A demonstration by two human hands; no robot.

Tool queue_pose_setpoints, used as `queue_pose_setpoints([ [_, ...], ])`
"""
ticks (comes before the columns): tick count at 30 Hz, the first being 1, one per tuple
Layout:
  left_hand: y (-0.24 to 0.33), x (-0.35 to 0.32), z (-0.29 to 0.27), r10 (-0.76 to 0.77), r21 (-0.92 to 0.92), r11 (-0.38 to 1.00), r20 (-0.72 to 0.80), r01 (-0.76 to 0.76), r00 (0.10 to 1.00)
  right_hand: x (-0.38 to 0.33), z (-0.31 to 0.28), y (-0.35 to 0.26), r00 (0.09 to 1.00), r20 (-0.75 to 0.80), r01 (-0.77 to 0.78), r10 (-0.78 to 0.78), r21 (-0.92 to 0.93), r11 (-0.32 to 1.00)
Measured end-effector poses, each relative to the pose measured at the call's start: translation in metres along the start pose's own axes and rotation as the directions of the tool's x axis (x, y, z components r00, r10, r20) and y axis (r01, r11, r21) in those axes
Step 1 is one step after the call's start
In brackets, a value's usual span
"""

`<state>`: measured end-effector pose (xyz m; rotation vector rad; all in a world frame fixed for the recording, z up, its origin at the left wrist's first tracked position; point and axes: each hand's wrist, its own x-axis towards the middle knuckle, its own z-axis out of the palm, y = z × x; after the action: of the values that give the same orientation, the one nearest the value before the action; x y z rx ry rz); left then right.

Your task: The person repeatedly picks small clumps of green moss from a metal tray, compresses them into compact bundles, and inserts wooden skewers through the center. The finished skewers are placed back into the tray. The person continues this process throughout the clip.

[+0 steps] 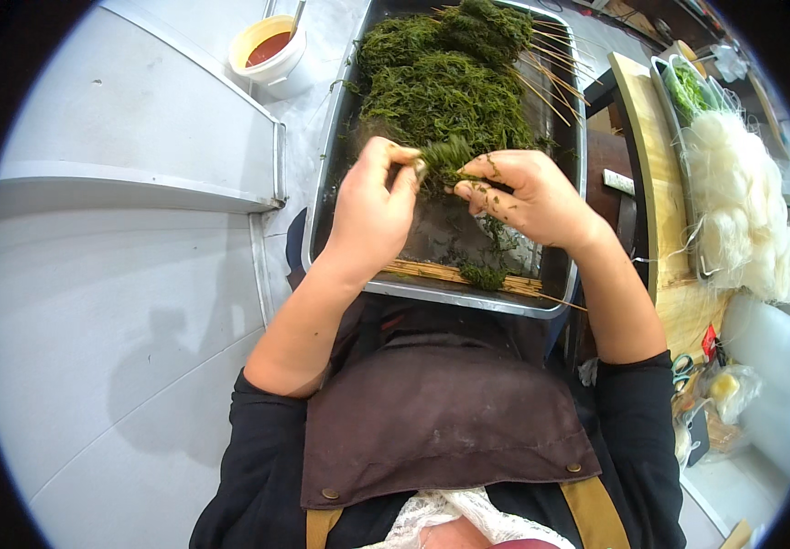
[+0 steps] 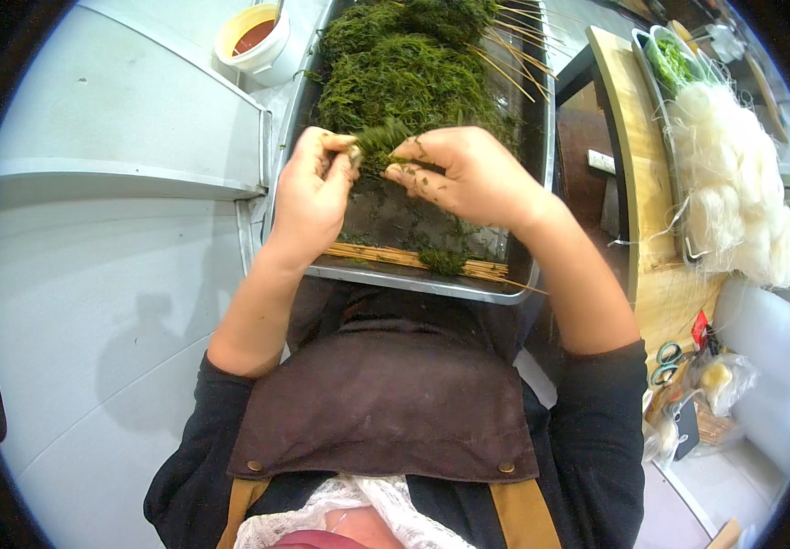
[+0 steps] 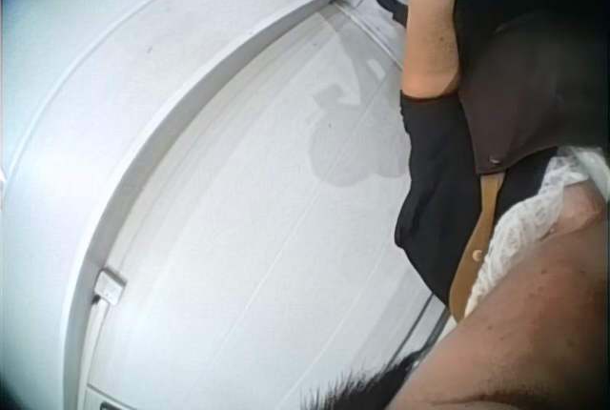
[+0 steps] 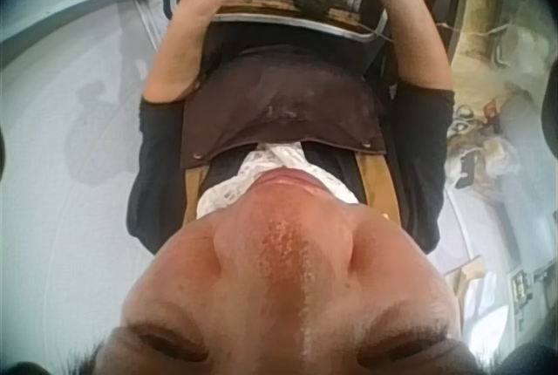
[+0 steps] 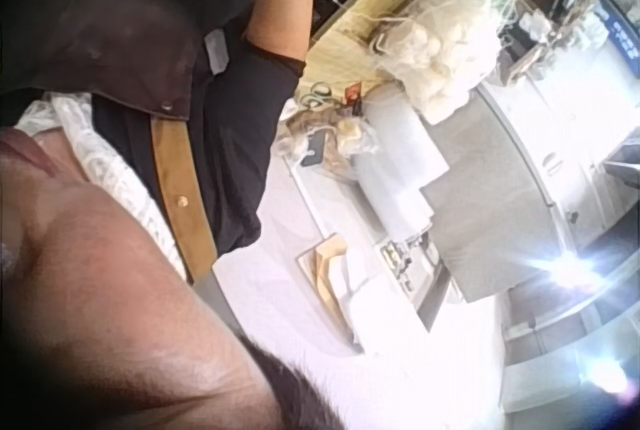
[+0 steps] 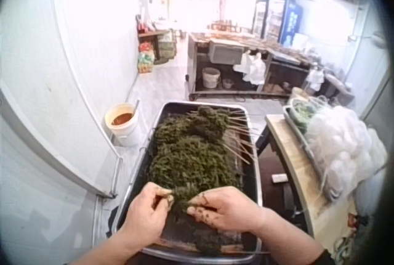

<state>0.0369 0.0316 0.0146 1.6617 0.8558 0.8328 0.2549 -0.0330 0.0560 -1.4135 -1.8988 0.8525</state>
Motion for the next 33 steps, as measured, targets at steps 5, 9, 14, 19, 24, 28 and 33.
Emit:
queue_pose_setpoints([
  [5, -0.010, 0.014, 0.005, 0.005, -0.422, 0.903, -0.169, -0.077, 0.986, -0.012, 0.041, 0.010, 0.995, -0.071, -0.056, 0.068, 0.165, 0.985],
  [9, -0.006, 0.019, -0.004, 0.002, -0.530, 0.847, -0.081, -0.045, 0.997, -0.015, 0.050, 0.024, 0.895, -0.035, -0.297, 0.444, 0.695, 0.655],
  [14, 0.010, 0.022, -0.010, -0.029, -0.634, 0.771, 0.061, 0.062, 0.998, -0.012, 0.051, 0.021, 0.941, -0.103, -0.142, 0.322, 0.745, 0.651],
  [19, 0.024, 0.025, -0.005, -0.050, -0.629, 0.770, 0.115, 0.111, 0.992, -0.004, 0.046, 0.011, 0.955, -0.112, -0.144, 0.273, 0.630, 0.763],
  [24, 0.028, 0.027, -0.003, -0.048, -0.620, 0.774, 0.145, 0.128, 0.988, 0.000, 0.047, 0.005, 0.972, -0.122, -0.124, 0.199, 0.456, 0.882],
  [28, 0.026, 0.028, -0.005, -0.050, -0.577, 0.801, 0.196, 0.157, 0.979, 0.001, 0.049, 0.010, 0.967, -0.224, -0.066, 0.120, 0.234, 0.970],
  [33, 0.021, 0.022, 0.001, -0.203, -0.480, 0.821, 0.259, 0.308, 0.944, -0.001, 0.041, 0.028, 0.968, -0.230, 0.010, -0.100, -0.363, 0.932],
])
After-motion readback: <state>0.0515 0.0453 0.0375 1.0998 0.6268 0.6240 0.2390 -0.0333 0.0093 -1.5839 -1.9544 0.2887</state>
